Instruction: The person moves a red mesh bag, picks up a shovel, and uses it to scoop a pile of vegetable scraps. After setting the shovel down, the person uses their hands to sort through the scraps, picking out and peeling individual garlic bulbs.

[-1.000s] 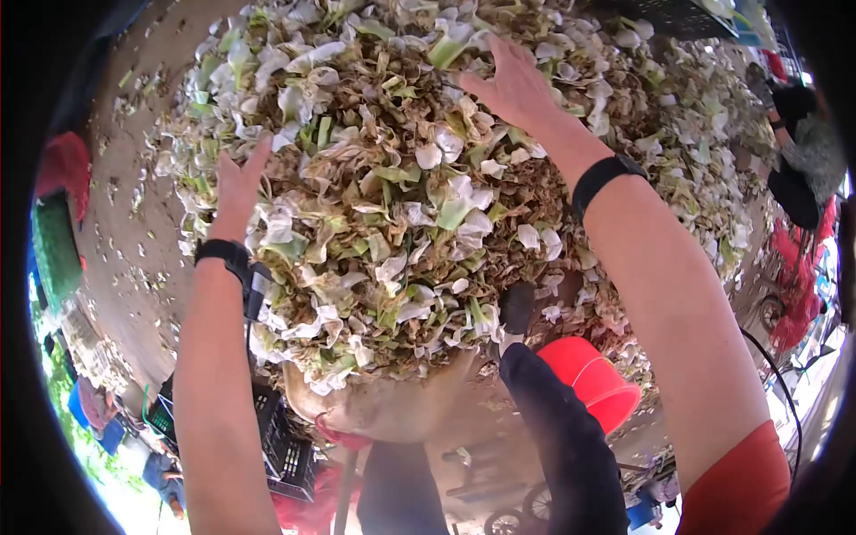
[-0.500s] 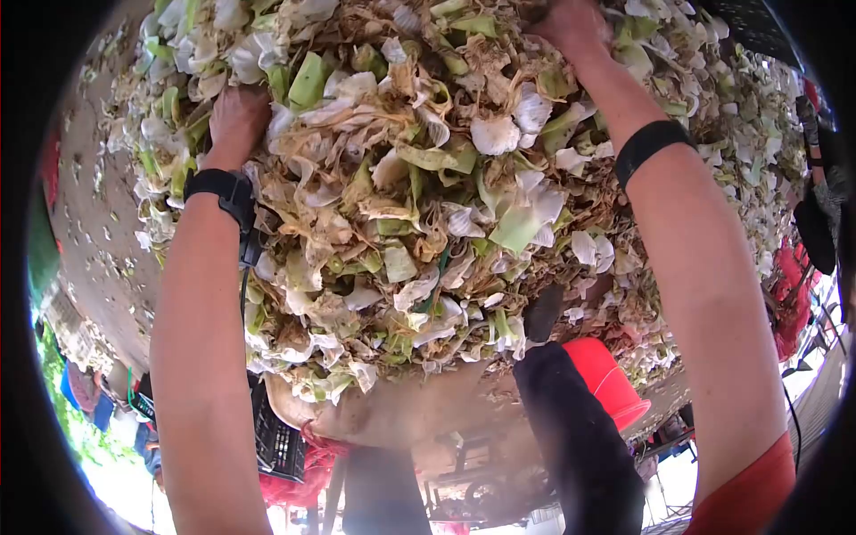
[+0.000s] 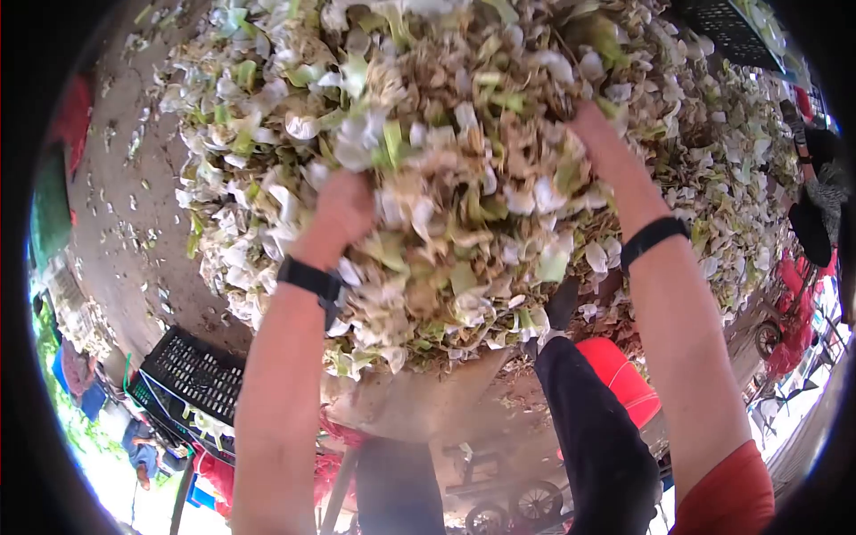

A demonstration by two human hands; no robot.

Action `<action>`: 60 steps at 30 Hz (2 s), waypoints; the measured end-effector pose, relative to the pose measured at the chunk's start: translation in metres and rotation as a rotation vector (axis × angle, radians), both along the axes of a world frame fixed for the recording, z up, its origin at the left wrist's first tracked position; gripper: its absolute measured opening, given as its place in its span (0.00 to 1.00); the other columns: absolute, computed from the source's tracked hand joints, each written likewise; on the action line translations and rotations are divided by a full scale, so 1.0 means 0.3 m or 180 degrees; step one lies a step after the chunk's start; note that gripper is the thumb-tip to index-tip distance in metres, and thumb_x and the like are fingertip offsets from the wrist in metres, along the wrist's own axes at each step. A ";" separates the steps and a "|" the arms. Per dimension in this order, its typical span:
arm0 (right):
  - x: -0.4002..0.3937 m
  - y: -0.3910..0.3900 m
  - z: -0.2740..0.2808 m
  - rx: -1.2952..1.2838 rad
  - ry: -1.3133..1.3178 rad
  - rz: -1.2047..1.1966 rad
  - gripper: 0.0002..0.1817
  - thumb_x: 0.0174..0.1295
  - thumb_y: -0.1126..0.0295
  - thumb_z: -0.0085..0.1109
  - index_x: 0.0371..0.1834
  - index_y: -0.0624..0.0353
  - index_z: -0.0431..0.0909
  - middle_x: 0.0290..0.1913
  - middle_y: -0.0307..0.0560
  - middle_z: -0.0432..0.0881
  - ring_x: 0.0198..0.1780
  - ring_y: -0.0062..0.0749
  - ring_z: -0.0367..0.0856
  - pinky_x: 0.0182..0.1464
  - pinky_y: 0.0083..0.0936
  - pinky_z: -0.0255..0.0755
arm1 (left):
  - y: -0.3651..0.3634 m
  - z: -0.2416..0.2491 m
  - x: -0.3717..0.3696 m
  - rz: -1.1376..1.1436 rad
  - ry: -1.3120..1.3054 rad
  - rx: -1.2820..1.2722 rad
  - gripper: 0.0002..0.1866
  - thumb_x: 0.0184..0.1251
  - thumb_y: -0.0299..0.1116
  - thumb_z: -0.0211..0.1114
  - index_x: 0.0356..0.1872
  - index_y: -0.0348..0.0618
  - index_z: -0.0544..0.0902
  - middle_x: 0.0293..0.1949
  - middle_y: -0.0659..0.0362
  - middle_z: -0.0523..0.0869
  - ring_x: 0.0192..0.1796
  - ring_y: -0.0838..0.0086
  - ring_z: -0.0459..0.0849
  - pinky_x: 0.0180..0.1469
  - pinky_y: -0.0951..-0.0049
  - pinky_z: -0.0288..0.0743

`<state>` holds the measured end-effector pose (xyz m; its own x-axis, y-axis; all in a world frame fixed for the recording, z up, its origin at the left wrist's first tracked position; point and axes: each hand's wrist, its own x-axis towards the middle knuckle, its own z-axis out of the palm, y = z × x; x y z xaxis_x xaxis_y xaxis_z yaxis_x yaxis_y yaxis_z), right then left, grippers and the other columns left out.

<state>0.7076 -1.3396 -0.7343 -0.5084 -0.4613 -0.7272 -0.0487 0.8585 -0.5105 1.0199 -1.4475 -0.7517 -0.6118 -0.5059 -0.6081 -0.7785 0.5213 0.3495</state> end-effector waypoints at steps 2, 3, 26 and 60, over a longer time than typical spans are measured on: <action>0.044 0.043 0.090 0.0031 -0.0349 0.0067 0.19 0.53 0.67 0.63 0.45 0.65 0.75 0.28 0.53 0.78 0.24 0.36 0.76 0.29 0.32 0.74 | 0.078 0.068 0.018 -0.0828 -0.0469 -0.0096 0.07 0.47 0.26 0.57 0.18 0.42 0.83 0.26 0.51 0.84 0.34 0.59 0.83 0.40 0.64 0.76; 0.076 0.056 0.150 0.0198 -0.0184 0.0405 0.18 0.54 0.67 0.61 0.46 0.66 0.74 0.29 0.54 0.78 0.26 0.35 0.77 0.31 0.32 0.74 | 0.109 0.085 0.047 -0.0805 -0.0398 -0.0021 0.07 0.46 0.27 0.57 0.17 0.43 0.83 0.25 0.51 0.83 0.33 0.61 0.83 0.38 0.66 0.76; 1.025 0.648 0.254 0.0821 0.0356 0.2910 0.08 0.50 0.71 0.51 0.33 0.58 0.76 0.44 0.51 0.75 0.49 0.39 0.73 0.37 0.36 0.74 | 0.966 0.304 0.682 0.1751 -0.0028 0.2086 0.25 0.46 0.49 0.64 0.45 0.48 0.77 0.49 0.57 0.78 0.51 0.61 0.76 0.51 0.60 0.70; 0.134 0.399 0.369 -0.0662 0.1129 0.0730 0.30 0.50 0.64 0.61 0.57 0.62 0.66 0.61 0.59 0.65 0.64 0.46 0.62 0.65 0.37 0.57 | 0.127 0.339 -0.188 0.0938 0.1390 -0.0378 0.36 0.55 0.49 0.63 0.61 0.39 0.65 0.60 0.42 0.67 0.64 0.52 0.64 0.64 0.59 0.60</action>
<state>0.7477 -1.2199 -0.6236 -0.5766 -0.7083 -0.4072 -0.4278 0.6864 -0.5881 0.9634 -1.4093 -0.6500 -0.6166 -0.7441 -0.2571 -0.6932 0.3582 0.6255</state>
